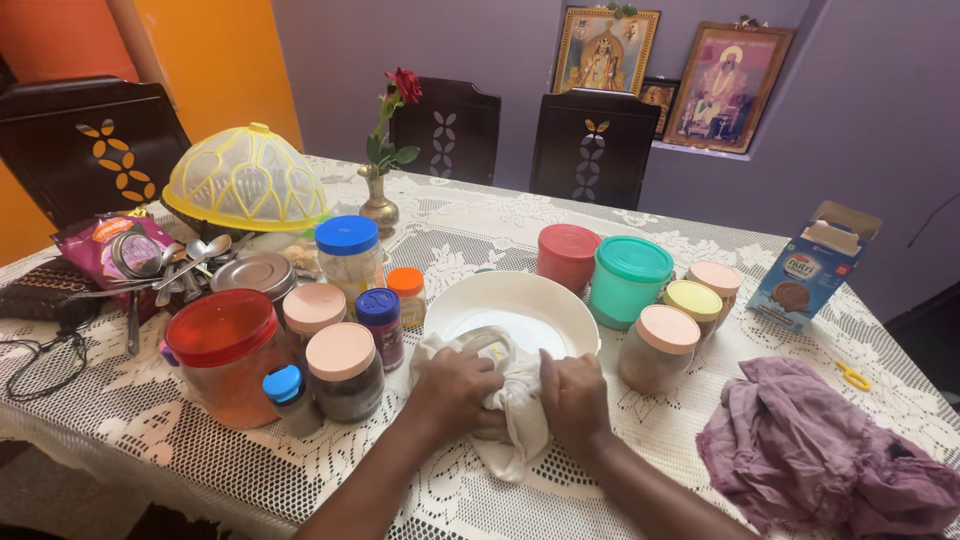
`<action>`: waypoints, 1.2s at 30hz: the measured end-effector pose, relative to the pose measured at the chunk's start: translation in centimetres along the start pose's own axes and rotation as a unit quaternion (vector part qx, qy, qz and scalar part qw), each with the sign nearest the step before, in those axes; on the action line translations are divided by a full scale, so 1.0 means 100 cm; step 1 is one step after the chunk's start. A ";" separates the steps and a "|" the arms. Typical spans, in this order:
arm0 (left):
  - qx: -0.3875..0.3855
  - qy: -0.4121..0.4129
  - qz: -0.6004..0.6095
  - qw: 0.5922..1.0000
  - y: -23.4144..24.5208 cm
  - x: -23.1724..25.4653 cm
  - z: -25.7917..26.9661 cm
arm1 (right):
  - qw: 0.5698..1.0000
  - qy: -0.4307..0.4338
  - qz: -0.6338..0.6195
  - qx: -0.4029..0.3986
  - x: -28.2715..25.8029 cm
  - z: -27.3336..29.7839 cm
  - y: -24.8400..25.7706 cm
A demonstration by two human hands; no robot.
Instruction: The person wipes a white plastic bowl and several colored plastic containers with a cloth on a table.
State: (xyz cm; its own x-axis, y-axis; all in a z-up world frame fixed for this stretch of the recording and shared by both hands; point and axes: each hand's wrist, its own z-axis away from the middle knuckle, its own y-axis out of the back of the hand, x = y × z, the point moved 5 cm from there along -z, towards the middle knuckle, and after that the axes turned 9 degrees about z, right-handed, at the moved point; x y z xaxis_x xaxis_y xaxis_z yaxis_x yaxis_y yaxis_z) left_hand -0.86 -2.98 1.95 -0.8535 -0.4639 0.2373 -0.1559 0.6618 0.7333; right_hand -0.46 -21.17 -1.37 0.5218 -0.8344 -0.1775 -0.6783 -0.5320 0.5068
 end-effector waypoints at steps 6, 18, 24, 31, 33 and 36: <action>0.006 0.017 0.004 1.000 0.003 -0.002 -0.004 | 0.997 -0.010 -0.076 -0.009 0.006 -0.015 0.010; 0.006 0.020 0.027 0.999 0.019 0.003 -0.002 | 0.994 -0.054 -0.081 -0.052 0.032 -0.017 0.003; 0.005 0.036 0.000 0.999 0.013 -0.002 -0.003 | 0.993 -0.092 -0.068 -0.030 0.025 -0.022 0.009; 0.022 0.000 -0.006 1.000 -0.004 0.001 -0.004 | 0.993 -0.078 -0.087 -0.020 -0.018 -0.009 0.010; 0.020 -0.004 -0.011 1.000 -0.008 0.000 -0.003 | 0.995 -0.059 -0.080 -0.025 -0.030 -0.007 0.010; 0.025 0.002 -0.025 0.999 -0.010 -0.004 -0.003 | 0.991 -0.070 -0.102 -0.045 -0.031 -0.011 0.010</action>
State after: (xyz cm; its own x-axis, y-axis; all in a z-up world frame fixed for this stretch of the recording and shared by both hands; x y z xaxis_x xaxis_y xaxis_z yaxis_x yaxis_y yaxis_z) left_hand -0.24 -3.66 1.28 -0.8419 -0.4993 0.2046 -0.2220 0.6662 0.7120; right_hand -2.20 -18.99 0.61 0.5627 -0.7257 -0.3958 -0.5135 -0.6821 0.5207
